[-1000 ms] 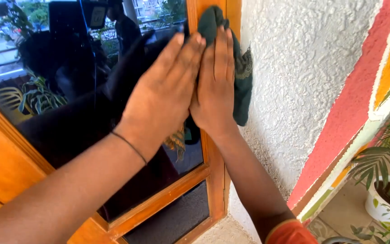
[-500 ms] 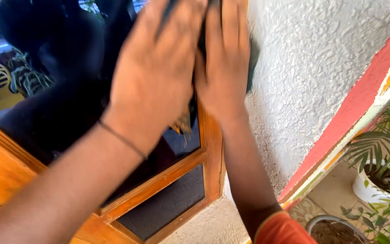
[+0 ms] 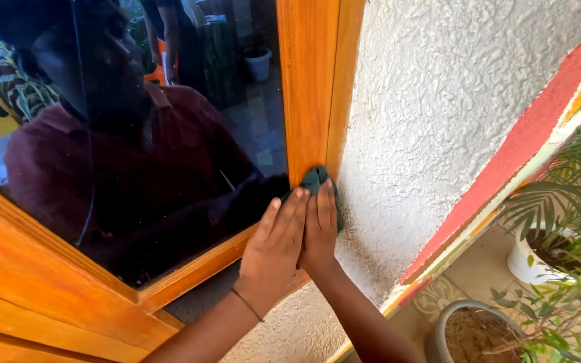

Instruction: Cleaning a wooden-framed glass door using a green cloth.

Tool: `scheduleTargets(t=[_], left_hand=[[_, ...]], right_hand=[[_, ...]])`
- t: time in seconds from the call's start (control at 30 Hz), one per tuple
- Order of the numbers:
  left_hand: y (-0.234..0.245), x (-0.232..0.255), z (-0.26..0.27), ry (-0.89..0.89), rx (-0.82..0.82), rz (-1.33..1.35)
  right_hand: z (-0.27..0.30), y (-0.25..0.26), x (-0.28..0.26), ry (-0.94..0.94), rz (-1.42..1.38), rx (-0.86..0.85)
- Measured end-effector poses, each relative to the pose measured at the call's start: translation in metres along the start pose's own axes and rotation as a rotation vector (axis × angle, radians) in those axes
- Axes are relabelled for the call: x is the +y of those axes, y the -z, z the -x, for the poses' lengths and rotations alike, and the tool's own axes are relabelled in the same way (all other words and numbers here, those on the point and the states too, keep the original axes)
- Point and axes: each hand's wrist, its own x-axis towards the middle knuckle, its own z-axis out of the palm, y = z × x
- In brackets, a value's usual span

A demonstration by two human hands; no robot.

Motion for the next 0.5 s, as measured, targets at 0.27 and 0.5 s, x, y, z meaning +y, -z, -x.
scheduleTargets(t=[0.27, 0.5], left_hand=[[0.002, -0.019, -0.024, 0.135, 0.225, -0.129], [-0.061, 0.052, 0.03, 0.092, 0.06, 0.106]], right_hand=[[-0.04, -0.017, 0.01, -0.034, -0.061, 0.137], [0.077, -0.046, 0.023, -0.074, -0.031, 0.035]])
